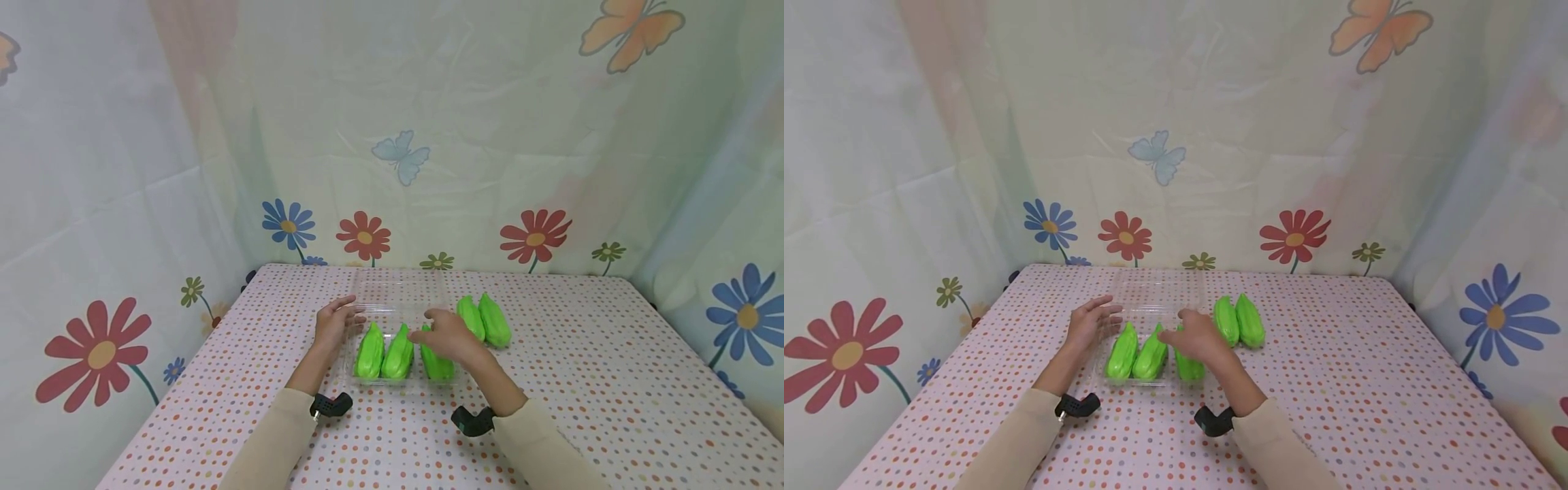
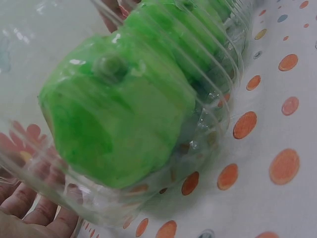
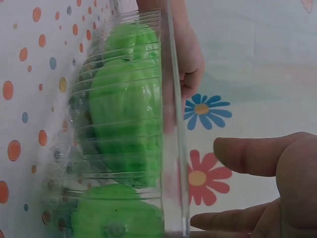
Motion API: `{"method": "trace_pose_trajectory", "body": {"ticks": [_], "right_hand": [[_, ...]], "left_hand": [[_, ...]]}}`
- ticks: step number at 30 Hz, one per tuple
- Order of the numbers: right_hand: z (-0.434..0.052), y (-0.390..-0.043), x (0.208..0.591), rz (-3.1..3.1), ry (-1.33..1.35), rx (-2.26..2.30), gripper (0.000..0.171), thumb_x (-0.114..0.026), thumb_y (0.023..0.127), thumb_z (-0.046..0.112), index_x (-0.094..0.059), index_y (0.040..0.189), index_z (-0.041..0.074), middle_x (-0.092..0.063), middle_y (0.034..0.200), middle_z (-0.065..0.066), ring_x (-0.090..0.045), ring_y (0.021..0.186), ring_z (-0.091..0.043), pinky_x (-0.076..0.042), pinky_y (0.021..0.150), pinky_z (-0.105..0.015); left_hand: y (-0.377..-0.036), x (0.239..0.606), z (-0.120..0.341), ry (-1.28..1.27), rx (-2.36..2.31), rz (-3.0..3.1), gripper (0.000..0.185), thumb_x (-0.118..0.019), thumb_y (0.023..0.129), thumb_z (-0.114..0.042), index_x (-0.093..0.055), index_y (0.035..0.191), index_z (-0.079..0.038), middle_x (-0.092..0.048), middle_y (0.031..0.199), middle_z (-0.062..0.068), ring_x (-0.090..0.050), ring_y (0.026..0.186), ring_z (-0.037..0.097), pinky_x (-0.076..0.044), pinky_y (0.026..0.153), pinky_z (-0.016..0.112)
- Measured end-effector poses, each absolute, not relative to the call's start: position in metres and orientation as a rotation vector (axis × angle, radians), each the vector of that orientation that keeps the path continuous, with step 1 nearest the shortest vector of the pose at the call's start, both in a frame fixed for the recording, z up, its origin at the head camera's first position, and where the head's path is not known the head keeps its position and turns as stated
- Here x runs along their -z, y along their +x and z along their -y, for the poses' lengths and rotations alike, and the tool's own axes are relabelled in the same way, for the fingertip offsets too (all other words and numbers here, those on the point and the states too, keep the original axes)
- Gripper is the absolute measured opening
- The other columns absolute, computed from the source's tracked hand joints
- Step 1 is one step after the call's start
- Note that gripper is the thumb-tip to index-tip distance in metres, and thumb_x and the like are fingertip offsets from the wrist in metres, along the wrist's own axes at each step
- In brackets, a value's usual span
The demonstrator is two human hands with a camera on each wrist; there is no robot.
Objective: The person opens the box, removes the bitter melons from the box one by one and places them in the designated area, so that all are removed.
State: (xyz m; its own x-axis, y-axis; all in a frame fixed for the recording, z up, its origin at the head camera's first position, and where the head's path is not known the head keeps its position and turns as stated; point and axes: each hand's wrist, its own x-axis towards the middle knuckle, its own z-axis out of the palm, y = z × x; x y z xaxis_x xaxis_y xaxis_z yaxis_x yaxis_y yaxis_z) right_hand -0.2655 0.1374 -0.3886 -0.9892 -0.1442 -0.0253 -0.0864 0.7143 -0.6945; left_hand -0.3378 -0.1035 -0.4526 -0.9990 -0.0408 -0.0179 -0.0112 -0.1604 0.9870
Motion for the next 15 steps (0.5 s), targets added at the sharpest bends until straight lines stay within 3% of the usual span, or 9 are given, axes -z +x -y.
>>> {"method": "trace_pose_trajectory", "body": {"ticks": [10, 13, 15], "right_hand": [[-0.126, -0.26, 0.398, -2.908, -0.278, 0.841, 0.062, -0.077, 0.087, 0.024, -0.058, 0.133, -0.012, -0.063, 0.13, -0.027, -0.059, 0.122, -0.044, -0.051, 0.1, -0.055], [-0.124, -0.26, 0.399, -2.896, -0.303, 0.848, 0.053, -0.079, 0.084, 0.021, -0.063, 0.124, -0.011, -0.068, 0.107, -0.02, -0.065, 0.099, -0.034, -0.056, 0.085, -0.048], [-0.123, -0.26, 0.4, -2.886, -0.308, 0.856, 0.042, -0.08, 0.083, 0.018, -0.066, 0.114, -0.007, -0.064, 0.088, -0.013, -0.061, 0.08, -0.026, -0.054, 0.071, -0.04]], "left_hand": [[-0.338, 0.453, 0.104, 0.062, 2.383, 2.009, 0.043, -0.055, 0.099, -0.009, -0.056, 0.141, 0.001, -0.067, 0.126, 0.026, -0.074, 0.097, 0.03, -0.061, 0.086, 0.04], [-0.338, 0.453, 0.104, 0.048, 2.388, 2.001, 0.043, -0.055, 0.1, -0.009, -0.056, 0.141, 0.002, -0.066, 0.127, 0.028, -0.073, 0.098, 0.033, -0.061, 0.086, 0.041], [-0.338, 0.453, 0.104, 0.045, 2.393, 1.999, 0.043, -0.054, 0.1, -0.008, -0.055, 0.141, 0.002, -0.065, 0.128, 0.028, -0.073, 0.099, 0.034, -0.061, 0.085, 0.04]]}}
